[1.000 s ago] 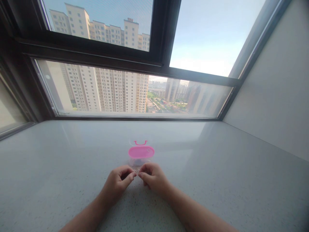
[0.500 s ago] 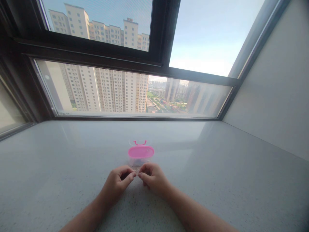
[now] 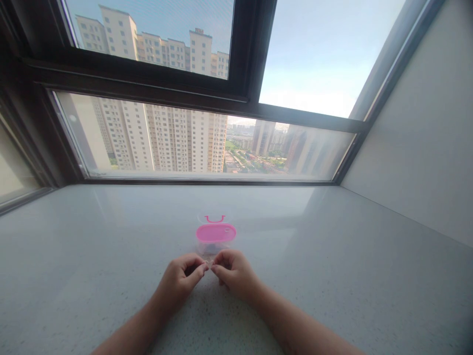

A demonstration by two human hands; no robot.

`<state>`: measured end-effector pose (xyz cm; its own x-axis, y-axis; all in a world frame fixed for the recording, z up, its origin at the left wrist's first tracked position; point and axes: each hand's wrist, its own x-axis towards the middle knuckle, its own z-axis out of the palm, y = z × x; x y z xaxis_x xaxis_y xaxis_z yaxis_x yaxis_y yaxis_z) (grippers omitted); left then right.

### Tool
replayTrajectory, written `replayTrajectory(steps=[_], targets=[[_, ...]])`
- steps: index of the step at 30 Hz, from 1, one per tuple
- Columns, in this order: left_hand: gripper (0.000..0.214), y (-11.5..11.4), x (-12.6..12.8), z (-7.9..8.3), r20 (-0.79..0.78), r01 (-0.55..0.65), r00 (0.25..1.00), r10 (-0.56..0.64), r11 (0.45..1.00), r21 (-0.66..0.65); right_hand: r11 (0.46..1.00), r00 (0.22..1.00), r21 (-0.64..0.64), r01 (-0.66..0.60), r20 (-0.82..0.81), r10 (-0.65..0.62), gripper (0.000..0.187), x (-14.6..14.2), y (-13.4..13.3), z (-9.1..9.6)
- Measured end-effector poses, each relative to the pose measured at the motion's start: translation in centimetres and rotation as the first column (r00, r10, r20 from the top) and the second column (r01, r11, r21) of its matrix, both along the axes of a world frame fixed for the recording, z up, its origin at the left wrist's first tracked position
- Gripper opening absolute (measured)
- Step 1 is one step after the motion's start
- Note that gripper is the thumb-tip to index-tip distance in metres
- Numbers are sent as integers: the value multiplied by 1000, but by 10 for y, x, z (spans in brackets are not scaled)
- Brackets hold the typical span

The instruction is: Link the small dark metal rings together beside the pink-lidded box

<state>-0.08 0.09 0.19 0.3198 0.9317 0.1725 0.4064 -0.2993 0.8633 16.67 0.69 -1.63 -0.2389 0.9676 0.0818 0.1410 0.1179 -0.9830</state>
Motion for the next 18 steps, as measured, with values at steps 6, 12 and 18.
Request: replayTrajectory(steps=[6, 12, 18], targets=[[25, 0, 0, 0, -1, 3, 1000, -3, 1000, 0, 1000, 1000, -7, -2, 3, 2, 4, 0, -2, 1], [25, 1, 0, 0, 15, 11, 1000, -11, 1000, -11, 1000, 1000, -5, -2, 10, 2, 3, -1, -2, 2], [25, 1, 0, -1, -2, 5, 1000, -5, 1000, 0, 1000, 1000, -4, 1, -7, -1, 3, -1, -2, 1]])
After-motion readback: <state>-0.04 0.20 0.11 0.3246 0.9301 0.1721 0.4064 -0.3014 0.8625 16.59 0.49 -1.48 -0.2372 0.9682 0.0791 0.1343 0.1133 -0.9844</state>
